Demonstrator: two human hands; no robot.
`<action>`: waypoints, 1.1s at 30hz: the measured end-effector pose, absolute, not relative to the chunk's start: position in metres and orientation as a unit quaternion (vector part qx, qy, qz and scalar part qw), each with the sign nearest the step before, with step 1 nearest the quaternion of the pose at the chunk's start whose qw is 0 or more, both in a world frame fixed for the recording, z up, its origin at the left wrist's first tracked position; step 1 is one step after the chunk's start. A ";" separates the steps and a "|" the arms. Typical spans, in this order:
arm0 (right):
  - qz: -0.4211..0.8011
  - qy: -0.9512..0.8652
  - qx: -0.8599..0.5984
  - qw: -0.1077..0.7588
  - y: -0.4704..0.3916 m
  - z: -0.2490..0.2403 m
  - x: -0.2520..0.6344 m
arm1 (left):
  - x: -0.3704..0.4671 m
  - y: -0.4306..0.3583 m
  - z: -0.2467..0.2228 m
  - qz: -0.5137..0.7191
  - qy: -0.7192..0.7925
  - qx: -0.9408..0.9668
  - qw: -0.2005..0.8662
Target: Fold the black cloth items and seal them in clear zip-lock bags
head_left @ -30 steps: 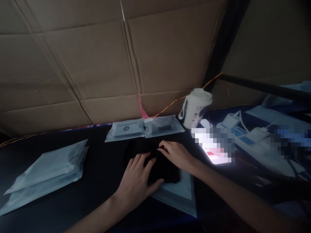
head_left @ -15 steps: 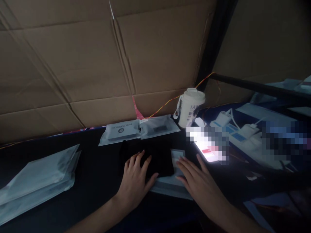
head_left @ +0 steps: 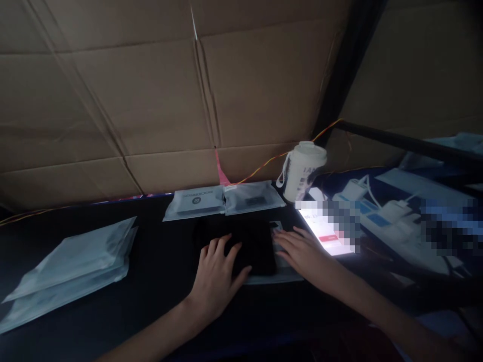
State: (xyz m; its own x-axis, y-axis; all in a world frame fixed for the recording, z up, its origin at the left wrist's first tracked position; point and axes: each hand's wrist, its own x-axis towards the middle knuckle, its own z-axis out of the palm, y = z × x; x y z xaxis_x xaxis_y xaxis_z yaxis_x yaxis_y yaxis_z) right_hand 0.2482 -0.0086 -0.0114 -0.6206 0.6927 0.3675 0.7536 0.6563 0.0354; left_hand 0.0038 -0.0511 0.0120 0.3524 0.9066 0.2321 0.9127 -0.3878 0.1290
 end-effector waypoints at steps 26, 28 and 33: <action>-0.172 -0.907 -0.381 -0.049 -0.007 0.015 0.225 | 0.047 -0.040 0.010 -0.125 -0.577 -0.807 0.032; -0.172 -0.911 -0.370 -0.060 -0.008 0.015 0.225 | 0.047 -0.041 0.010 -0.124 -0.578 -0.806 0.029; -0.154 -0.929 -0.334 -0.044 -0.002 0.010 0.240 | 0.045 -0.043 0.008 -0.126 -0.585 -0.800 0.041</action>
State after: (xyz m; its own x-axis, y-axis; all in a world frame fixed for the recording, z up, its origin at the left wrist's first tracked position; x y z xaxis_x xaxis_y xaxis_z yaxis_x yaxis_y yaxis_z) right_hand 0.2402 -0.0021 0.0103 -0.7732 0.6338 0.0213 0.6067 0.7296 0.3155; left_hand 0.0448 -0.0425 0.0075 0.2847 0.9255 0.2499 0.9461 -0.3132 0.0819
